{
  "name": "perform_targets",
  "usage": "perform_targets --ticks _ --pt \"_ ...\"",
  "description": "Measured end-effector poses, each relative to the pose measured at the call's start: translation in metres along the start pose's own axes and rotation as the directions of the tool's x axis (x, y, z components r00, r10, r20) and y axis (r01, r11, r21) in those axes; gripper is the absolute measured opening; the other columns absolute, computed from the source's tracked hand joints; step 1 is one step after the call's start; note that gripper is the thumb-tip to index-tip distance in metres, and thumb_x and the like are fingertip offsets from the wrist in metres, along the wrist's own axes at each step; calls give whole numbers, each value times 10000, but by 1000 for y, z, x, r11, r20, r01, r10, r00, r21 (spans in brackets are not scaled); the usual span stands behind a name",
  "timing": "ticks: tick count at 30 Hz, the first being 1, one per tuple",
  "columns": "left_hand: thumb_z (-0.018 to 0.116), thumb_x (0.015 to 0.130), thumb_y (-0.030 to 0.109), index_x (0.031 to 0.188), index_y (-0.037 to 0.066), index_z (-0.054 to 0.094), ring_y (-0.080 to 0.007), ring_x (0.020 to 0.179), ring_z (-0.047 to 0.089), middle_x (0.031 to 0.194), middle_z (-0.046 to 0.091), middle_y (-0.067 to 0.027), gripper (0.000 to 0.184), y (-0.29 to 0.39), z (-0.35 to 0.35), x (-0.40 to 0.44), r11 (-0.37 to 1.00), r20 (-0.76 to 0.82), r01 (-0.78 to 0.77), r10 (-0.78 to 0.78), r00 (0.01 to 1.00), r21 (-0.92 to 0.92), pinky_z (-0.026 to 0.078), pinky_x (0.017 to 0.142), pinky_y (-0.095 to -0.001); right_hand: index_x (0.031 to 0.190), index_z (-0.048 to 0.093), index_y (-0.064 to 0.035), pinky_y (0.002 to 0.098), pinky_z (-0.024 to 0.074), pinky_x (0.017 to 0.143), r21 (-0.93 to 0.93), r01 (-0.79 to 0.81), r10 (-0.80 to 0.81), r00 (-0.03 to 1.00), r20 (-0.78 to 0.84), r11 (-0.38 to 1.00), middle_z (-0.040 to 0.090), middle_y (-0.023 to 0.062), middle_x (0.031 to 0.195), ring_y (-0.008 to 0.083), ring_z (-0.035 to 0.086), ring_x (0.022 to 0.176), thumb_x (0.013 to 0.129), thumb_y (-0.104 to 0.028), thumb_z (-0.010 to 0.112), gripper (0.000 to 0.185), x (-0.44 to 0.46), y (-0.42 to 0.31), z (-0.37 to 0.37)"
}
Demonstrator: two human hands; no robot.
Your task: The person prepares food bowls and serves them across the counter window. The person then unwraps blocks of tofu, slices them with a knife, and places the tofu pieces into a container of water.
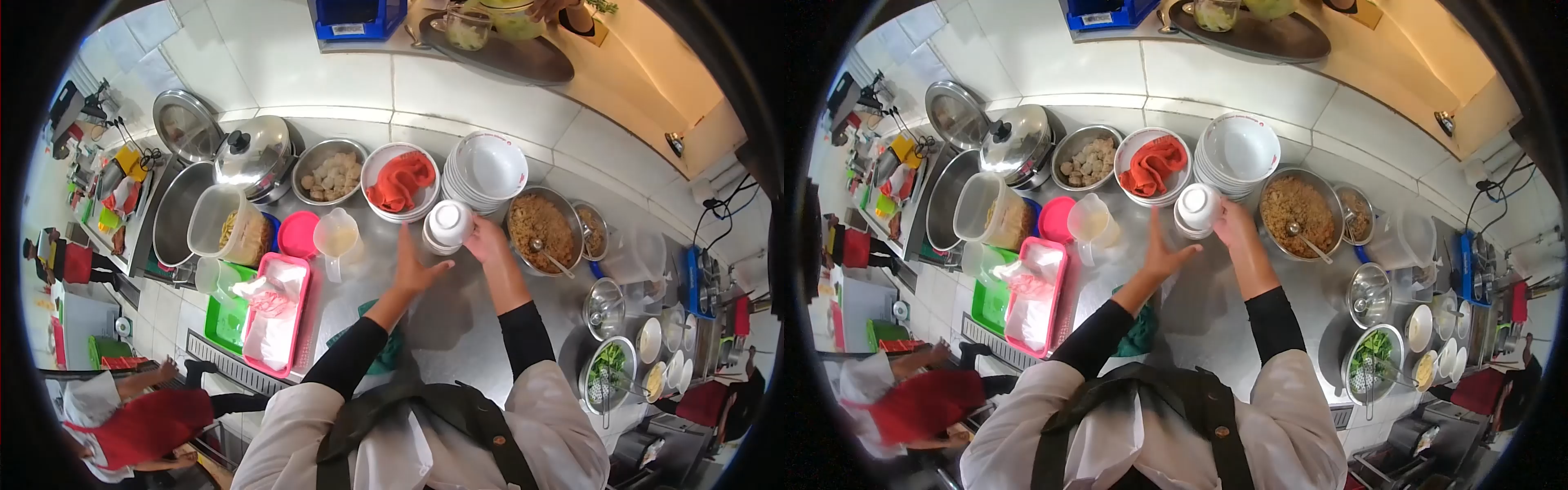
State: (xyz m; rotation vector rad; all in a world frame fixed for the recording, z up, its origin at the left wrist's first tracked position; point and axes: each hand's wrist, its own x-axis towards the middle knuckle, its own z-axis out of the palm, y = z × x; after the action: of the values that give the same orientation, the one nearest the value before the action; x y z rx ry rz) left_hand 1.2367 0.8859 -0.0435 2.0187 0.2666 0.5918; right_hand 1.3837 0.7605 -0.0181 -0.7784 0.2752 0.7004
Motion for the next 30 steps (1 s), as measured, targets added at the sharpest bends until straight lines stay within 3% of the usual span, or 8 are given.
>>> perform_targets --ticks 3,5,7,8,11,16,24,30 --pt "730 762 432 1451 32 156 -341 1292 370 1460 274 -152 981 7 -18 -3 900 -2 238 -257 967 -365 321 1021 -529 1203 496 51 390 463 959 37 108 -106 993 -54 993 562 181 1182 239 556 1101 972 -144 419 312 -15 7 10" --pt "632 843 480 1437 105 250 -315 1265 417 1423 350 -117 800 49 -49 0 536 234 561 -558 796 -631 401 983 -480 1161 543 24 375 481 911 -513 361 -358 927 108 779 598 159 1106 231 592 1030 968 -168 440 291 -40 24 37" --pt "512 886 542 1394 125 327 -306 1204 482 1360 434 -100 684 39 -74 4 182 508 628 -441 740 -757 435 951 -480 1042 611 -14 334 498 792 -767 530 -410 829 379 362 642 110 957 202 633 872 950 -188 494 229 -75 56 62" --pt "451 907 573 1373 135 365 -302 1174 515 1329 476 -91 646 34 -86 7 -6 616 651 -334 714 -759 452 936 -480 1029 615 -23 287 477 761 -755 386 -79 909 410 530 652 79 974 136 596 906 937 -155 546 175 -111 52 95" --pt "351 914 624 1325 132 419 -304 1091 577 1252 548 -86 644 25 -112 2 66 457 518 -388 801 -853 499 891 -480 1025 604 -10 318 478 764 -572 819 -310 556 771 48 641 114 955 215 609 879 893 -143 595 187 -89 67 120" --pt "468 835 606 1399 74 322 -484 1132 511 1345 436 -254 789 29 -148 -24 -129 485 468 -238 841 -874 572 744 -486 1033 637 -84 421 487 815 -648 352 -491 442 751 -675 597 149 997 344 573 924 764 -211 706 306 38 61 138" --pt "492 871 435 1405 63 321 -296 1231 481 1395 417 -156 672 58 -187 -24 48 320 350 -306 897 -936 441 981 -473 972 623 0 349 508 665 -668 744 -488 590 644 18 651 140 854 306 640 778 801 -164 692 247 -99 3 192" --pt "410 988 214 1289 46 450 -214 1076 559 1175 557 -122 347 92 -142 -16 298 121 201 -265 957 -933 465 934 -342 1042 574 30 483 396 941 -386 838 -177 343 922 -385 550 231 1123 392 507 1075 740 -86 595 324 -158 79 157"
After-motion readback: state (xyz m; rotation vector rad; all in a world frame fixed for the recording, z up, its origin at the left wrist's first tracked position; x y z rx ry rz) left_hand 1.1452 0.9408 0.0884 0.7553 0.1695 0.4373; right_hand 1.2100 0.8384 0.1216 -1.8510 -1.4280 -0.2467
